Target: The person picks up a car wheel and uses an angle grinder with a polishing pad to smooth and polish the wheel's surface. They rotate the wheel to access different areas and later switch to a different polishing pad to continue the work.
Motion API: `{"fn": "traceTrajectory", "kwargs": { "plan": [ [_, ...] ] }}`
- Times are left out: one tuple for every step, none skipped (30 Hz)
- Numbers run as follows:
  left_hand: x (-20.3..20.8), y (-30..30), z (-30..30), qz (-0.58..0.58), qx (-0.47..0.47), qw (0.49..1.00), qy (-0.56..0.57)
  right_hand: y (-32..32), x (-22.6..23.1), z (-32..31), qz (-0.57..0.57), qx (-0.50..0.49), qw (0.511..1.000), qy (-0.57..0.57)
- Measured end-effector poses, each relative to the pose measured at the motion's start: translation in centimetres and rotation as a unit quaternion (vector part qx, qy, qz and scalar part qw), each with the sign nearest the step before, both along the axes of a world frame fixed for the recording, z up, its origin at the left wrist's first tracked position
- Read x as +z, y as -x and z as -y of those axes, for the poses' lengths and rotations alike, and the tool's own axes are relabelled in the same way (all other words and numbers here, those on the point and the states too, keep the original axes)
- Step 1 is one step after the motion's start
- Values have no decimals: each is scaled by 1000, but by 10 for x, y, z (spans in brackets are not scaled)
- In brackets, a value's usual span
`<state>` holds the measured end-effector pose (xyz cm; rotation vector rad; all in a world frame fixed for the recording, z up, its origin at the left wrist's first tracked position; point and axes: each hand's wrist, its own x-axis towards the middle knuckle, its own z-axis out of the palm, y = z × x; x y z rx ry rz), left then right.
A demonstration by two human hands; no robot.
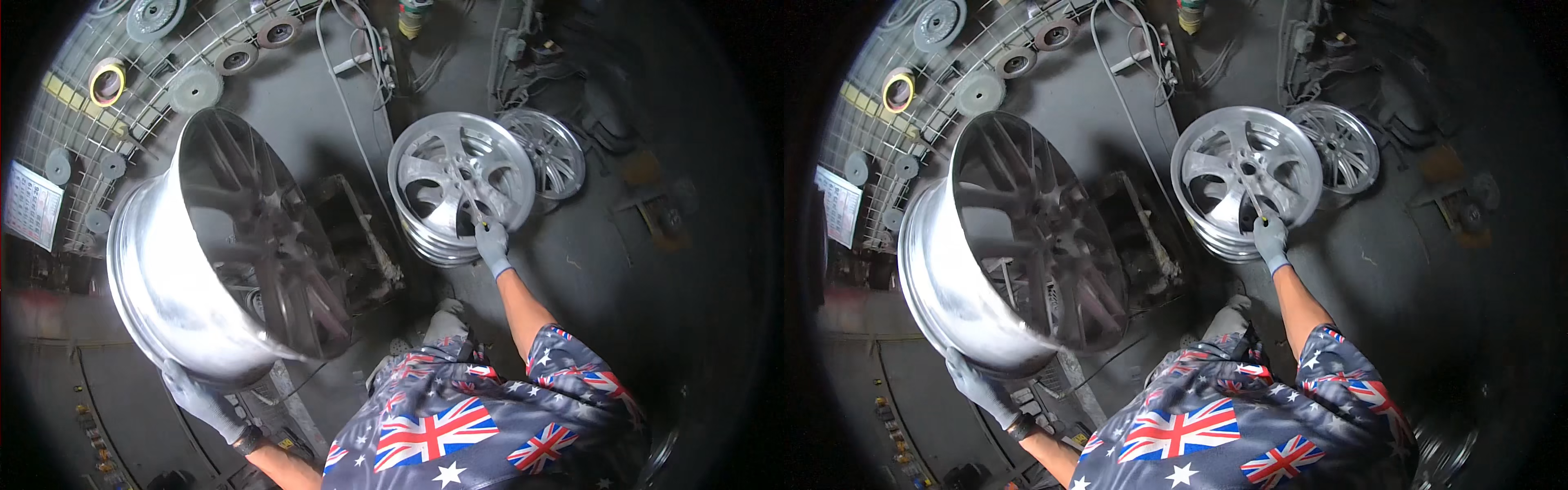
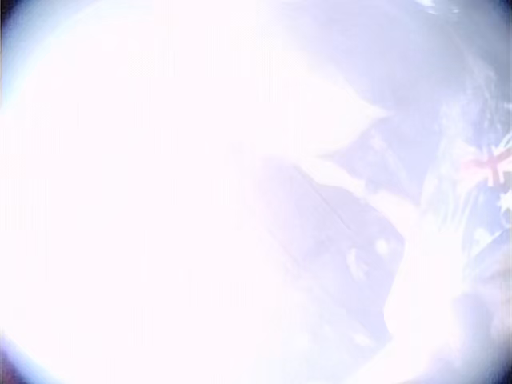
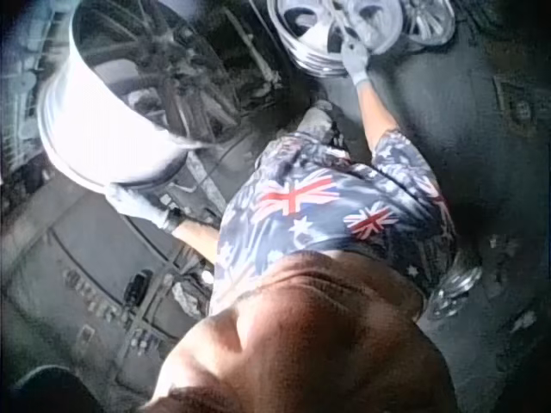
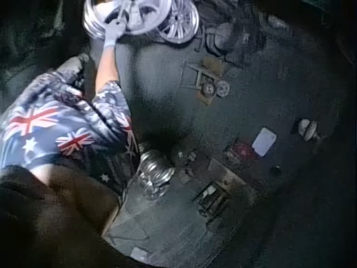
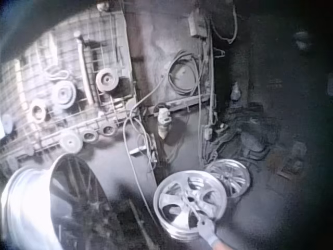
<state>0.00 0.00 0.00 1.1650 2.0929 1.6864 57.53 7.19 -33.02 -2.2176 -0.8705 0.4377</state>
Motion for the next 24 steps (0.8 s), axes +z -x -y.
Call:
{"fn": "traceTrajectory", "kwargs": {
  "plan": [
    [-6, 0, 0, -7, 44, 999, -8, -11, -13, -11, 15, 5, 1000, 0],
    [-10, 0, -1, -14, 86, 996, -14, -4, -31, -6, -1, 7, 999, 38],
    [5, -9, -6, -64, 120, 990, 31, -10, -51, -20, 8, 24, 999, 45],
    [6, -18, -16, -57, 146, 988, 10, -22, -58, -50, 16, 31, 999, 43],
    [6, -26, -27, -50, 171, 984, -11, -34, -64, -76, 22, 41, 998, 51],
    [5, -31, -33, -91, 205, 975, 0, -47, -68, -99, 40, 66, 994, 74],
    [-13, 19, -9, -217, 201, 954, 48, -54, -73, -114, 60, 93, 988, 104],
    [-10, -2, -15, -150, 239, 958, 53, -64, -74, -126, 89, 107, 982, 127],
    [-6, -25, -23, -85, 282, 954, 55, -68, -72, -133, 125, 111, 974, 150],
    [-9, -33, -29, -160, 287, 940, 91, -72, -70, -138, 142, 105, 973, 147],
    [-9, -36, -29, -238, 288, 919, 126, -78, -75, -141, 154, 100, 973, 142],
    [-14, -6, -23, -282, 288, 909, 106, -76, -79, -153, 170, 111, 969, 139],
    [-16, 21, -8, -249, 326, 897, 162, -73, -83, -158, 167, 103, 971, 133],
    [-9, 24, -24, -234, 336, 900, 149, -76, -98, -169, 139, 93, 978, 125],
    [-7, 22, -31, -213, 346, 903, 143, -77, -109, -175, 118, 84, 982, 122],
    [-13, 19, -24, -314, 339, 873, 156, -74, -101, -175, 139, 96, 977, 132],
    [-17, 16, -17, -412, 326, 834, 169, -72, -93, -172, 161, 107, 971, 143],
    [-15, 4, -22, -325, 335, 873, 141, -74, -89, -169, 188, 122, 964, 145],
    [-12, -8, -29, -238, 347, 901, 105, -72, -84, -166, 195, 121, 961, 157],
    [-13, -11, -30, -213, 346, 909, 91, -72, -79, -164, 194, 126, 959, 165],
    [-10, -15, -31, -190, 346, 916, 74, -70, -73, -163, 191, 132, 957, 172],
    [-4, -26, -40, -159, 365, 915, 66, -68, -71, -166, 186, 134, 957, 175],
    [-3, -24, -41, -161, 368, 913, 70, -66, -68, -168, 182, 136, 957, 178],
    [0, -30, -47, -145, 360, 920, 58, -66, -66, -169, 180, 136, 957, 182]
  ]
}}
